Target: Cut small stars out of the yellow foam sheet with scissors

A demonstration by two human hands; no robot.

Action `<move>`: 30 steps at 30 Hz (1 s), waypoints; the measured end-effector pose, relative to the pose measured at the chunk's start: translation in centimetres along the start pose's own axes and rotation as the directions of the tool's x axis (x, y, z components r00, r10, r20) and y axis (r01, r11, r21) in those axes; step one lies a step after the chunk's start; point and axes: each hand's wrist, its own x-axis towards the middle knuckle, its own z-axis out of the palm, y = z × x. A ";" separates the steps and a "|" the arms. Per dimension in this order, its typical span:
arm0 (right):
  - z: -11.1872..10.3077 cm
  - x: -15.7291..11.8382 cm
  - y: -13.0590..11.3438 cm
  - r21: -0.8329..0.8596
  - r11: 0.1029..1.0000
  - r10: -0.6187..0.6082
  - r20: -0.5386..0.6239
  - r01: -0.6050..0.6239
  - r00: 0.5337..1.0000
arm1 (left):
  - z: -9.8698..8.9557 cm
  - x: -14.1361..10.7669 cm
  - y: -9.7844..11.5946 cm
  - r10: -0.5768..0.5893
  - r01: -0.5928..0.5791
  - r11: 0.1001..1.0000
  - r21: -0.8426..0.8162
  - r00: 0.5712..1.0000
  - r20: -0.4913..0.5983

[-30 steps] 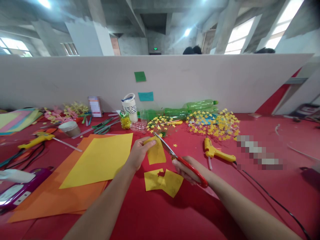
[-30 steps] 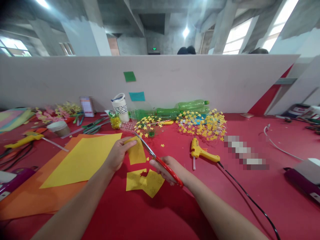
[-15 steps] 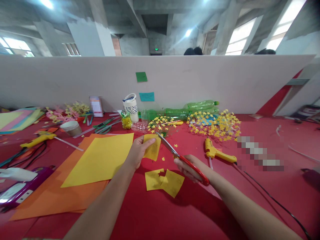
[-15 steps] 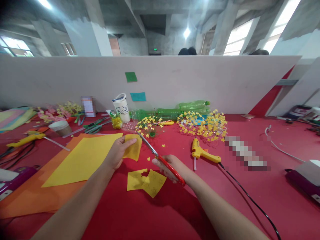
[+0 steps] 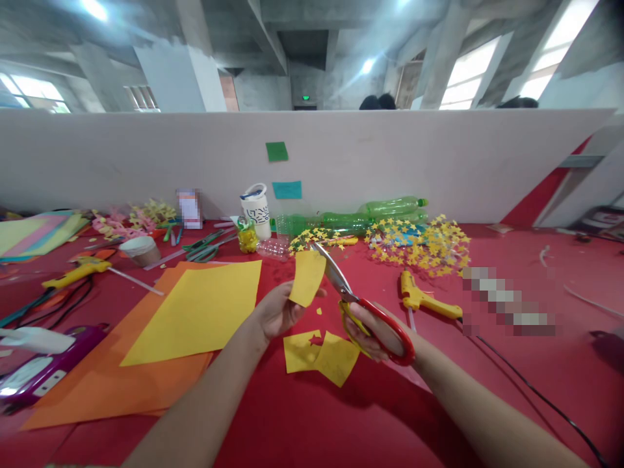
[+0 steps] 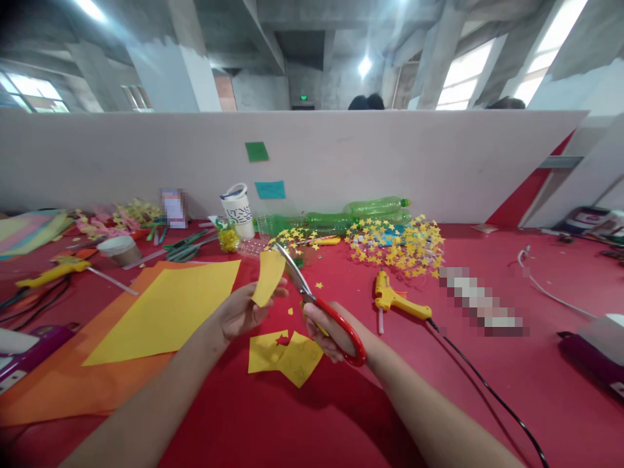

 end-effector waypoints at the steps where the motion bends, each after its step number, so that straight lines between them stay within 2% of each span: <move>1: 0.0 0.0 0.1 0.017 1.000 -0.004 0.002 0.004 1.000 | 0.2 -0.1 -0.3 -0.030 0.028 0.999 0.030 0.997 0.069; 3: 0.0 0.1 0.1 0.032 0.999 -0.008 -0.012 0.008 1.000 | 0.7 -0.6 -0.8 -0.013 -0.010 0.992 0.128 0.984 0.176; 6: 0.0 0.3 0.2 0.043 0.999 -0.018 -0.040 0.020 0.999 | 1.7 -1.5 -1.3 0.044 -0.155 0.920 0.360 0.954 0.298; 8: 0.0 0.3 0.3 0.036 0.999 -0.030 -0.060 0.032 0.998 | 2.3 -1.7 -1.8 0.111 -0.253 0.860 0.443 0.941 0.321; 10: 0.1 0.4 0.3 0.008 0.999 -0.033 -0.090 0.034 0.995 | 2.7 -1.6 -2.4 0.208 -0.316 0.816 0.484 0.941 0.266; 13: 0.4 0.3 0.2 -0.041 0.999 -0.021 -0.116 0.016 0.993 | 2.7 -1.1 -2.8 0.379 -0.379 0.790 0.481 0.920 0.103; 16: 0.6 0.1 -0.2 -0.087 0.996 -0.003 -0.133 -0.008 0.991 | 2.4 -0.5 -2.4 0.531 -0.467 0.768 0.437 0.847 -0.027; 19: 0.7 0.0 -0.6 -0.143 0.989 0.010 -0.141 -0.030 0.990 | 2.0 -0.3 -1.6 0.636 -0.555 0.721 0.415 0.768 -0.075; 25: 0.7 -0.1 -1.0 -0.187 0.982 0.011 -0.118 -0.033 0.993 | 1.0 -0.1 -0.7 0.709 -0.591 0.668 0.453 0.690 -0.145; 27: 0.8 0.0 -1.1 -0.190 0.981 0.020 -0.112 -0.041 0.994 | 0.9 -0.1 -0.6 0.711 -0.600 0.670 0.437 0.688 -0.144; 30: 0.8 0.0 -1.2 -0.200 0.979 0.029 -0.114 -0.052 0.993 | 0.9 -0.1 -0.3 0.686 -0.626 0.716 0.310 0.714 -0.142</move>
